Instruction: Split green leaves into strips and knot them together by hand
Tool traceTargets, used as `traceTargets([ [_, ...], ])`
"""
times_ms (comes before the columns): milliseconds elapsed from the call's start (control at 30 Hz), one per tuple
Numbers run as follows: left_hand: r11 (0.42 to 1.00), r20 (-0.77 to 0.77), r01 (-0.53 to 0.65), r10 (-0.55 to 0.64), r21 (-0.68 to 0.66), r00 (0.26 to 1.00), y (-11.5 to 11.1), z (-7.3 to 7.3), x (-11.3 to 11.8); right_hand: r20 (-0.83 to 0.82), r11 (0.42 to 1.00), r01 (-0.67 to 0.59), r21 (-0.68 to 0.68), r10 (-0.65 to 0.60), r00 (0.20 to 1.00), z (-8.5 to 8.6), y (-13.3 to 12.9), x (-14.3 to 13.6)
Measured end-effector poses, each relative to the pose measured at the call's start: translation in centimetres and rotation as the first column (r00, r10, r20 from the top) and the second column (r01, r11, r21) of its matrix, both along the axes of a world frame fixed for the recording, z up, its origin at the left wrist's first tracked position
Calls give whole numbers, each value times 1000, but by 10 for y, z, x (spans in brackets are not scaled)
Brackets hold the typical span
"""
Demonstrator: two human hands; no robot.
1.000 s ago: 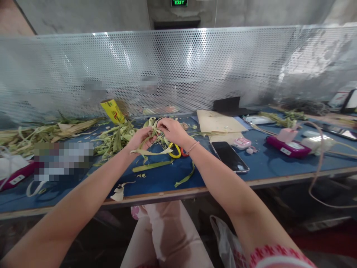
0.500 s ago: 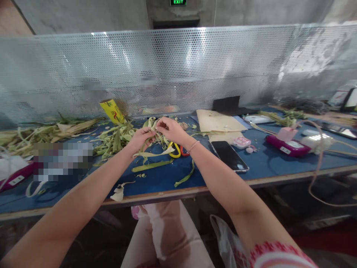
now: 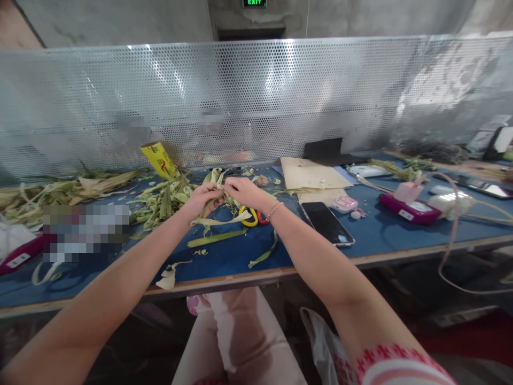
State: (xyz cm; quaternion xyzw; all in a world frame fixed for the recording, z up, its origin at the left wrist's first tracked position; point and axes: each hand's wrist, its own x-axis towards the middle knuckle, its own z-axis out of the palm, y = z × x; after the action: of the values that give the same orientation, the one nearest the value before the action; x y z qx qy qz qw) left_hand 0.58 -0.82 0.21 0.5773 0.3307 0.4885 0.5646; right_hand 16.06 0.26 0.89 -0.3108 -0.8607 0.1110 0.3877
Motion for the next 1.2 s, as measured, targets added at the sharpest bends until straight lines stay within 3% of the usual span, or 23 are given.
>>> traceTargets([
  [133, 998, 42, 4, -1, -59, 999, -2, 3, 0, 15, 1000, -8, -26, 8, 1000, 0, -1, 0],
  [367, 996, -62, 80, -77, 49, 995, -5, 2, 1, 12, 998, -37, -42, 37, 999, 0, -5, -4],
  [533, 990, -101, 29, -15, 140, 995, -4, 0, 3, -82, 996, -60, -67, 55, 995, 0, -5, -4],
  [633, 971, -228, -11, 67, 239, 971, -3, 1, 1, -145, 993, -61, -99, 46, 988, -2, -2, -4],
  [700, 923, -359, -42, 190, 383, 914, -2, 3, -2, -180, 989, -59, -136, 34, 983, -4, 0, -6],
  [833, 720, -456, -50, 490, 692, 743, -3, 8, -8, -284, 953, -129, -275, 48, 958, -8, 4, -10],
  [933, 641, -416, -32, 535, 767, 735, -4, 10, -9, -354, 927, -175, -332, 49, 934, -9, 5, -14],
  [1067, 656, -347, -97, 511, 748, 786, -10, 9, -7, -345, 955, -131, -267, 32, 938, -5, 3, -15],
  [1133, 716, -290, -174, 476, 676, 830, -11, 8, -4, -325, 974, -98, -206, 26, 945, -3, 0, -14],
  [1200, 811, -203, -222, 382, 542, 901, -10, 8, -3, -310, 984, -78, -161, 25, 950, 0, -2, -11],
])
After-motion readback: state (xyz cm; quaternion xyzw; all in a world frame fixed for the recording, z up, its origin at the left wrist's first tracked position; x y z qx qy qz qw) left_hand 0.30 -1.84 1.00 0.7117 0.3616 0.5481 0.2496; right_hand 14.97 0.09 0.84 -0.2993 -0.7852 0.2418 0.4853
